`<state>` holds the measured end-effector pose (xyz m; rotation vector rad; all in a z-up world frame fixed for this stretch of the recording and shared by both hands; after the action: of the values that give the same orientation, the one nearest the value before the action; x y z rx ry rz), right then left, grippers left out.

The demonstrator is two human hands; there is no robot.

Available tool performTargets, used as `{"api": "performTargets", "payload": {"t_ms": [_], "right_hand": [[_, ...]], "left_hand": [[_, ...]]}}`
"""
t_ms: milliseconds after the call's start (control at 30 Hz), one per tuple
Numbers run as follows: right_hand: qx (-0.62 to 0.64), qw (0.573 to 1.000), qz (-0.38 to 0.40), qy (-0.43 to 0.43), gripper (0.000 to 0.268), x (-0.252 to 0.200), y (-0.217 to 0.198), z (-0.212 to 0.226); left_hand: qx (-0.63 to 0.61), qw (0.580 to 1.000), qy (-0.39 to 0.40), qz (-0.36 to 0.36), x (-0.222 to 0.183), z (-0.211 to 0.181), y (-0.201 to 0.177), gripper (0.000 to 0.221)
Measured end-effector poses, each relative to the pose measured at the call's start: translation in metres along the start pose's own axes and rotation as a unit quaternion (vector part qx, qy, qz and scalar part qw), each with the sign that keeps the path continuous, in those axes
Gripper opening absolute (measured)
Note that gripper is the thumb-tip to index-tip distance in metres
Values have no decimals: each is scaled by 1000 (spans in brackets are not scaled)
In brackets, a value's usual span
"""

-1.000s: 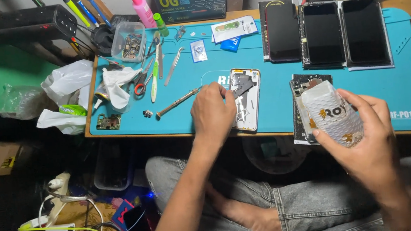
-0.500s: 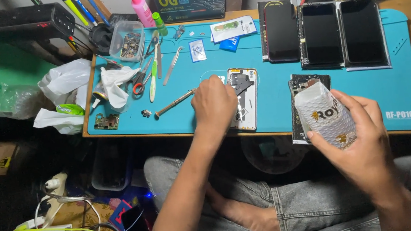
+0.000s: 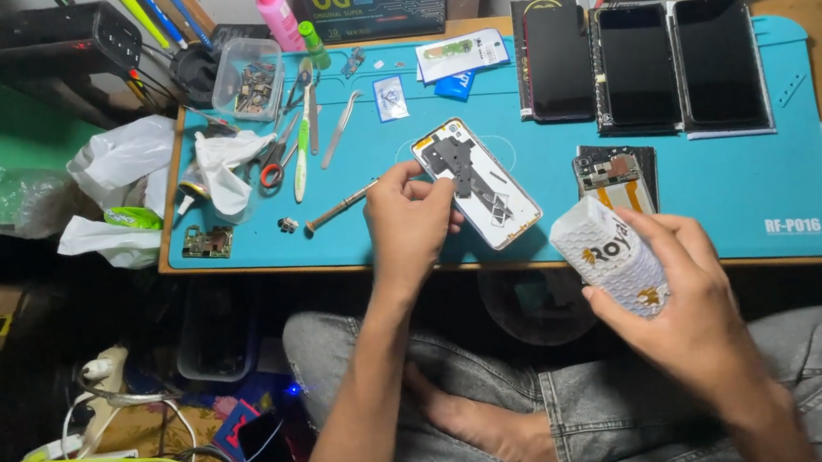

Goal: Disassembling and reassembling a mobile phone to inspect or replace internal components such as the battery and screen.

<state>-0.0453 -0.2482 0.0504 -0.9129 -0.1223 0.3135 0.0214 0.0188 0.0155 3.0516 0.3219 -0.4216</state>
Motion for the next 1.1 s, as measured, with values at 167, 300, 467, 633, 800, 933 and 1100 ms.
{"api": "performTargets", "payload": {"t_ms": [167,300,467,633,800,933,1100], "right_hand": [[-21,999,29,-7,90,0,14,5],[18,999,42,-9,92,2,20,16],[7,1000,14,2,93,1,21,21],[-17,999,3,-30,98,4,26,20],[-44,998,-21,-36,96,8,26,21],[-56,997,-37,-38,97,11,23,26],[-45,996,-45,-61,94,18,18,27]], "left_hand": [[-63,998,29,0,-8,-4,0,30],[-75,996,48,17,-17,-3,6,32],[-74,996,53,12,-24,-4,4,26],[-78,996,49,18,-34,-2,11,41],[37,989,138,28,-56,-13,23,51],[89,985,143,23,-69,-16,35,36],[76,983,130,109,-85,-23,53,35]]}}
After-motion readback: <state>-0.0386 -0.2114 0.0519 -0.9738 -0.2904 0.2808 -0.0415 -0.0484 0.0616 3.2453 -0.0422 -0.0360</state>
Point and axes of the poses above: each hand's wrist, its own x-axis towards the middle knuckle, its own y-axis out of the palm, z = x × y, the point moved 2 cm from there along x, towards the middle knuckle, and after that the axes turned 11 degrees about z, right-handed, at the moved point
